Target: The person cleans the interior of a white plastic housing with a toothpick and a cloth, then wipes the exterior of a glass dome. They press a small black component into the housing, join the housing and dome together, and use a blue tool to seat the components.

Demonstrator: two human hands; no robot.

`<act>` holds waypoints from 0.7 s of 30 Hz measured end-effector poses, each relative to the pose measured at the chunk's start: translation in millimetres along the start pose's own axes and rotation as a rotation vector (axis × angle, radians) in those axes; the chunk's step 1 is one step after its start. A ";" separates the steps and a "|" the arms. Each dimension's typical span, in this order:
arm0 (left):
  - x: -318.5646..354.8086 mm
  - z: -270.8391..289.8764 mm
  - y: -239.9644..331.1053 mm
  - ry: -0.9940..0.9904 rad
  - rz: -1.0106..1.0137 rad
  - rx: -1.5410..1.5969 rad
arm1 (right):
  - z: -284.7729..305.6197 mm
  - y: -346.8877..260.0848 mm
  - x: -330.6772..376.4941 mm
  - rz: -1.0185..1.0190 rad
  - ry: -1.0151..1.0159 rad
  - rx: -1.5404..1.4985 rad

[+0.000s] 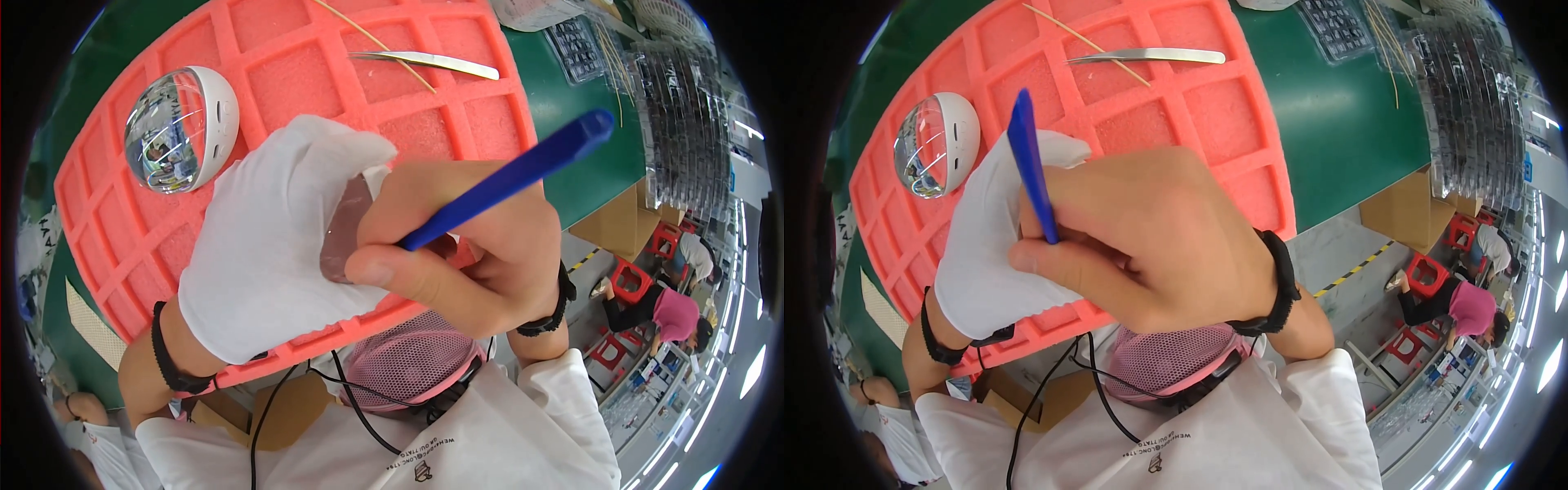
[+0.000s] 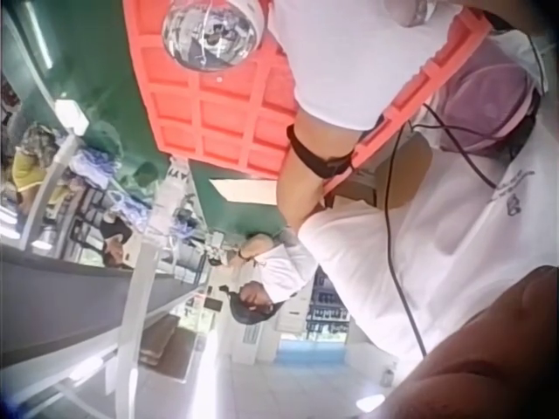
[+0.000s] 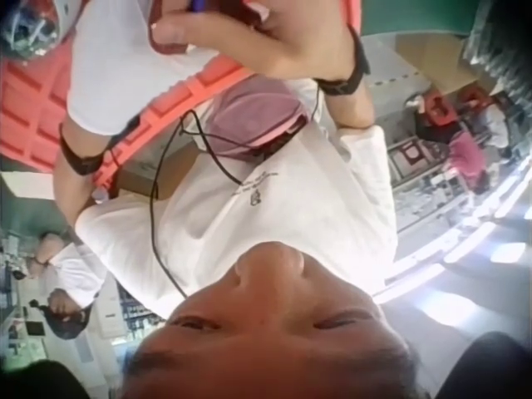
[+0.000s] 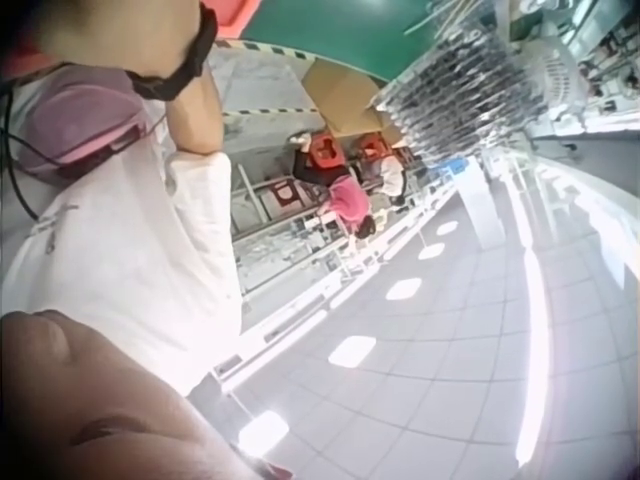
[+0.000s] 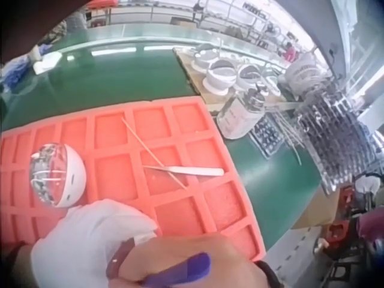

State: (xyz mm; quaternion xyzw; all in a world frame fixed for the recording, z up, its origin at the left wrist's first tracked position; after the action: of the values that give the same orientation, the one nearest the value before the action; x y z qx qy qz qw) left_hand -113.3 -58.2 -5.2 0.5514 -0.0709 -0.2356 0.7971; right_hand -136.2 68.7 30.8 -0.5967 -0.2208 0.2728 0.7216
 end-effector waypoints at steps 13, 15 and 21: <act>1.6 3.9 6.1 -0.025 -0.117 -0.119 | 5.7 2.4 6.0 0.017 -0.039 -0.042; -2.0 7.1 12.8 -0.044 -0.199 -0.156 | 23.4 2.7 10.8 -0.032 0.144 -0.093; -3.1 6.4 5.1 -0.112 -0.264 0.011 | 41.0 18.8 10.5 0.135 0.120 -0.236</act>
State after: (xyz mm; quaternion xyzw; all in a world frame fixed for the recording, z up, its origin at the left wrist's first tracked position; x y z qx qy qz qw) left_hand -116.9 -60.7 2.4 0.5461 -0.0433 -0.3684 0.7511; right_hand -157.2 108.5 20.1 -0.7062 -0.1674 0.2567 0.6383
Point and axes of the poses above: each hand's wrist, its own x-axis away from the middle knuckle, its own z-axis out of the back of the hand, y = z × x, the point moved 7 cm from there along -x, towards the middle knuckle, and after that the axes turned 13 degrees about -z, right-handed, at the moved point
